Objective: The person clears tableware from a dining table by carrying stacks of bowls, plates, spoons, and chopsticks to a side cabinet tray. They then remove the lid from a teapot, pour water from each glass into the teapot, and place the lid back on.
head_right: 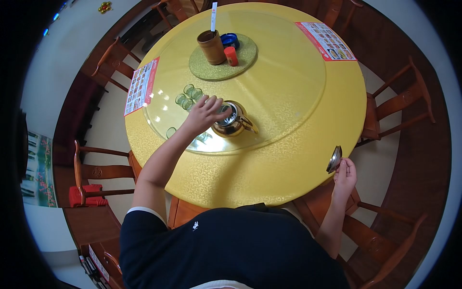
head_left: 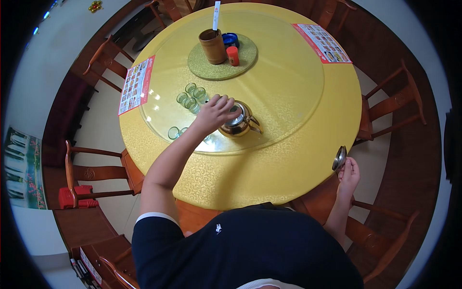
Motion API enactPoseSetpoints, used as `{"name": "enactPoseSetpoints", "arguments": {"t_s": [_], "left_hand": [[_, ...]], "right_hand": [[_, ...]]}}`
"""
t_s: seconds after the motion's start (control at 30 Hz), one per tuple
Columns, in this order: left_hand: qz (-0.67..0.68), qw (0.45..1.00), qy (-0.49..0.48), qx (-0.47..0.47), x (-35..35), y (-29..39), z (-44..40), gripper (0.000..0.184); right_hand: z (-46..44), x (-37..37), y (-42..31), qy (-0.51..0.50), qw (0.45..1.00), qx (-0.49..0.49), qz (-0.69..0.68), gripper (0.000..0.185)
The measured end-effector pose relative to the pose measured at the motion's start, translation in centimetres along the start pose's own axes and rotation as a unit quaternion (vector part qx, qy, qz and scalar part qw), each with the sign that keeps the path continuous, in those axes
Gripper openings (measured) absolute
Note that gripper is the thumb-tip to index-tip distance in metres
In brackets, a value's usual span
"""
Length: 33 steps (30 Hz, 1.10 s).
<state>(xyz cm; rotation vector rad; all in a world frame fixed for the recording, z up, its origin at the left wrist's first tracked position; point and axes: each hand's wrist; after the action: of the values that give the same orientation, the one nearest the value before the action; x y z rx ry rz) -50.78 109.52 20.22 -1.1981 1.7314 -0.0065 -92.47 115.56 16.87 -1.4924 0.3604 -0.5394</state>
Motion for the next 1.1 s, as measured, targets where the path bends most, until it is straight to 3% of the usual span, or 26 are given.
{"name": "enactPoseSetpoints", "arguments": {"t_s": [0.1,0.23,0.3,0.4,0.43,0.47,0.5,0.53,0.7,0.83,1.0,1.1], "left_hand": [[-0.046,0.996,0.041,0.062,0.0,0.3,-0.1,0.037],[-0.047,0.994,0.091,0.038,0.8,0.5,1.0,0.036],[-0.001,0.999,0.042,-0.034,0.2,0.8,1.3,0.036],[0.114,0.95,0.006,-0.289,-0.2,1.3,1.8,0.049],[0.108,0.949,0.003,-0.295,0.1,1.2,2.5,0.049],[0.217,0.867,0.049,-0.446,0.4,1.1,3.2,0.051],[0.317,0.747,0.095,-0.576,0.6,0.8,4.0,0.054],[0.363,0.692,0.123,-0.612,0.4,0.3,5.1,0.058],[0.339,0.563,0.22,-0.721,0.4,-4.0,14.5,0.056],[0.22,0.577,0.188,-0.764,1.0,-5.1,23.0,0.057],[0.28,0.522,0.129,-0.795,1.3,-3.6,27.3,0.057],[0.287,0.531,0.116,-0.789,1.8,-2.7,27.7,0.053]], "right_hand": [[0.0,-0.2,0.1,0.007,1.0,0.001,0.003,0.014],[0.0,-0.2,0.4,0.027,1.0,0.013,0.004,0.015],[0.1,0.0,0.5,0.019,1.0,0.01,0.011,0.015],[0.4,0.6,0.4,0.004,1.0,0.001,0.029,0.015],[0.5,0.9,0.4,0.001,0.999,-0.006,0.037,0.014],[0.6,1.2,0.5,-0.011,0.999,-0.005,0.039,0.014],[0.8,1.6,0.5,-0.017,0.999,-0.005,0.041,0.014],[0.9,2.0,0.5,-0.027,0.998,-0.013,0.048,0.014],[1.8,4.2,0.5,-0.047,0.995,-0.028,0.081,0.014],[2.7,6.0,0.1,-0.054,0.993,-0.032,0.095,0.014],[3.3,7.5,-0.1,-0.06,0.99,-0.045,0.116,0.013],[3.5,8.1,0.0,-0.061,0.99,-0.029,0.122,0.013]]}}
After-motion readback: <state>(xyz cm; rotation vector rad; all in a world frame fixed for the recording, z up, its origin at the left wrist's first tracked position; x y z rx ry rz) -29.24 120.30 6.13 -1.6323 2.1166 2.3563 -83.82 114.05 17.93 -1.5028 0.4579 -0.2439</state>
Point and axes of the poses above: each hand's wrist, its own z-axis away from the middle knuckle, its own x-axis out of the palm, y = z × x, and after that the axes turned 14 degrees about y, right-handed
